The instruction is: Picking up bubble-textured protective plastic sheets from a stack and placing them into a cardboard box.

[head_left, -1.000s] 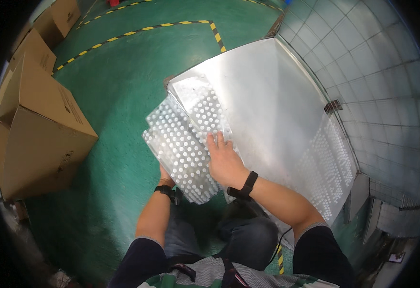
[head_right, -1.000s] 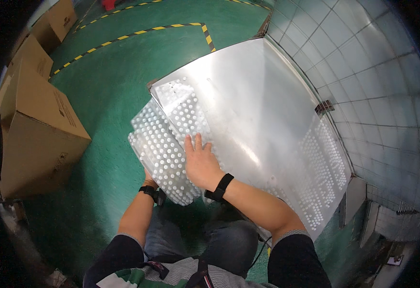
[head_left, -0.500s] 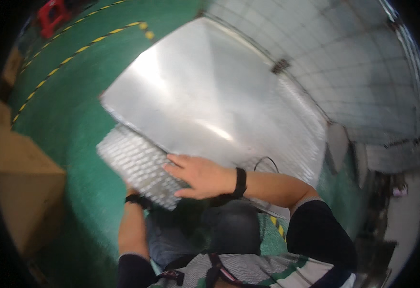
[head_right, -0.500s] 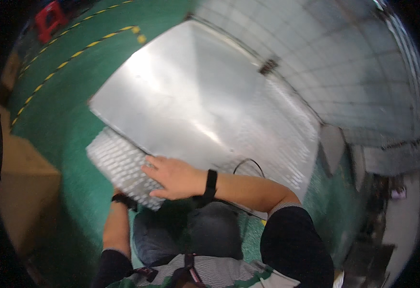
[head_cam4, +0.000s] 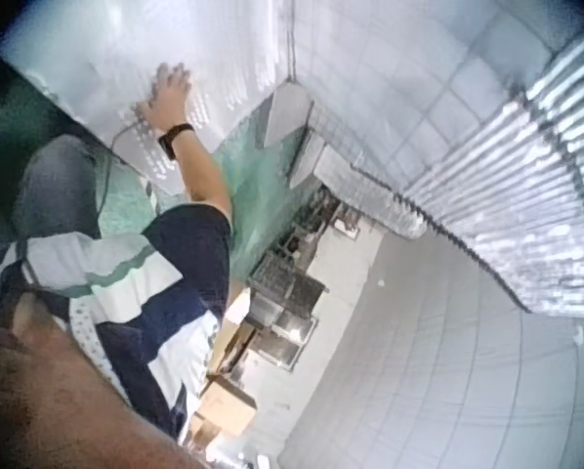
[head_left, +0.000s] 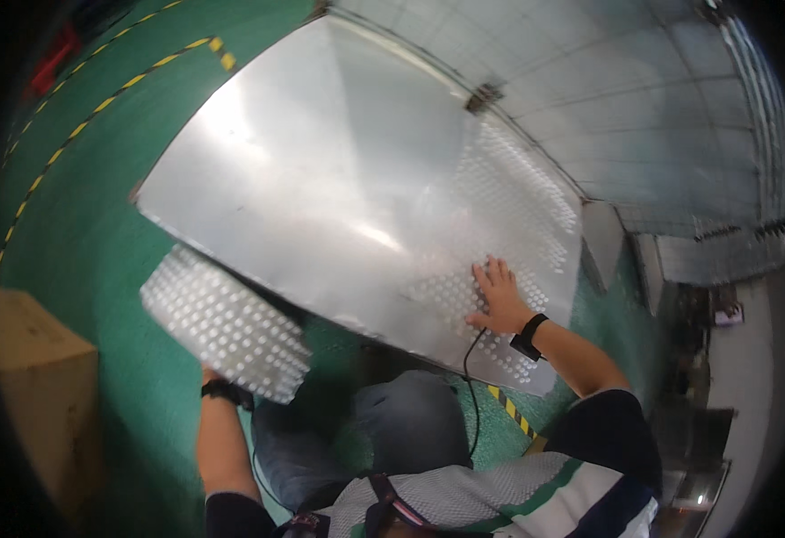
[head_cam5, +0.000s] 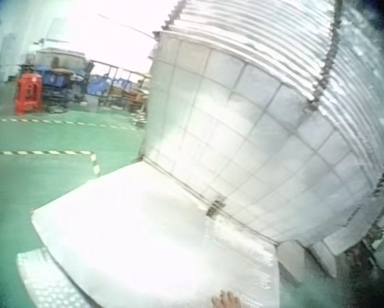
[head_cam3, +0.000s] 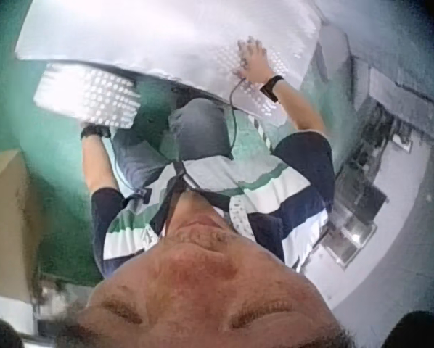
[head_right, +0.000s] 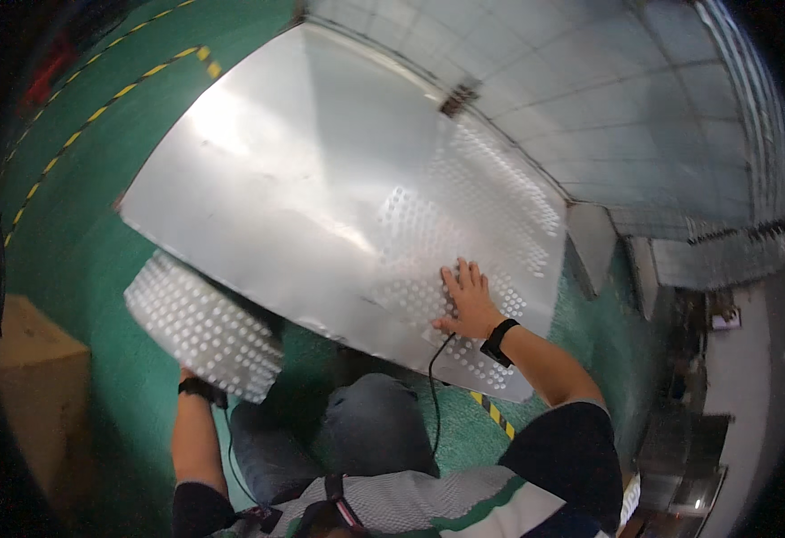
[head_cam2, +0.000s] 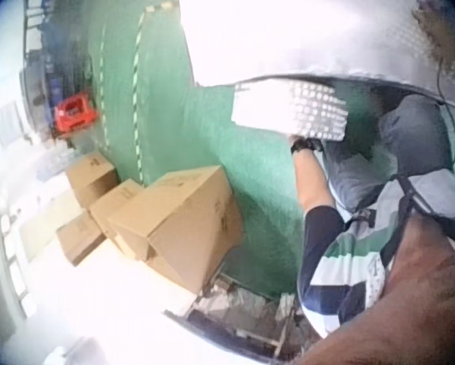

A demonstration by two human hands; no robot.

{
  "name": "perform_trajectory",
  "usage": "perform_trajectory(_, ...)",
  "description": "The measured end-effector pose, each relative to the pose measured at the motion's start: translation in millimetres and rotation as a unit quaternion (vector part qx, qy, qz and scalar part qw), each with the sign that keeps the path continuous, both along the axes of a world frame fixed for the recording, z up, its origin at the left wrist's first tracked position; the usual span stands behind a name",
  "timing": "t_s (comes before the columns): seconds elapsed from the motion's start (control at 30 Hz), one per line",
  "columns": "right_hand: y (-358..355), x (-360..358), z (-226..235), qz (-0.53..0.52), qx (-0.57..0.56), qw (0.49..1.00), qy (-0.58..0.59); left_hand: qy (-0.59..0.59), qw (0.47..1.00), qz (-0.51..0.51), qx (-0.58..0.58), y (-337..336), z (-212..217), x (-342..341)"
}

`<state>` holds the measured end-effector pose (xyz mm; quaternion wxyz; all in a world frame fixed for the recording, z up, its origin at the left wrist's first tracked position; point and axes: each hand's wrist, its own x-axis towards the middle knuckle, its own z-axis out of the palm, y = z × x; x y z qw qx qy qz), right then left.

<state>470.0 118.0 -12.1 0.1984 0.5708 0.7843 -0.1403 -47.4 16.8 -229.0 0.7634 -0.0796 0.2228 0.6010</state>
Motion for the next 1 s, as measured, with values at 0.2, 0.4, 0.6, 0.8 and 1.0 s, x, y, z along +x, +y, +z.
perform_trajectory(0.2, 71.0, -167.8, 2.0, 0.05, 0.085, 0.99, 0.097, 0.078, 0.993, 0.081, -0.022, 23.6, 13.1, 16.7)
perform_trajectory(0.4, 107.8, -303.9, -3.1, 0.125, 0.161, 0.97, 0.134, 0.092, 0.99, 0.111, -0.001, 23.4, 15.8, 12.0)
perform_trajectory(0.6, 42.2, -304.4, 24.1, 0.224, 0.048, 0.969, 0.095, 0.089, 0.983, 0.158, -0.003, 20.8, 12.7, 9.8)
perform_trajectory(0.8, 2.6, -334.7, 31.5, 0.256, 0.002, 0.962, 0.092, 0.147, 0.972, 0.18, -0.046, 29.8, 21.8, 23.4)
perform_trajectory(1.0, -12.1, -350.6, 45.2, 0.327, -0.043, 0.916, 0.229, 0.101, 0.974, 0.2, -0.025, 20.4, 30.5, 21.7)
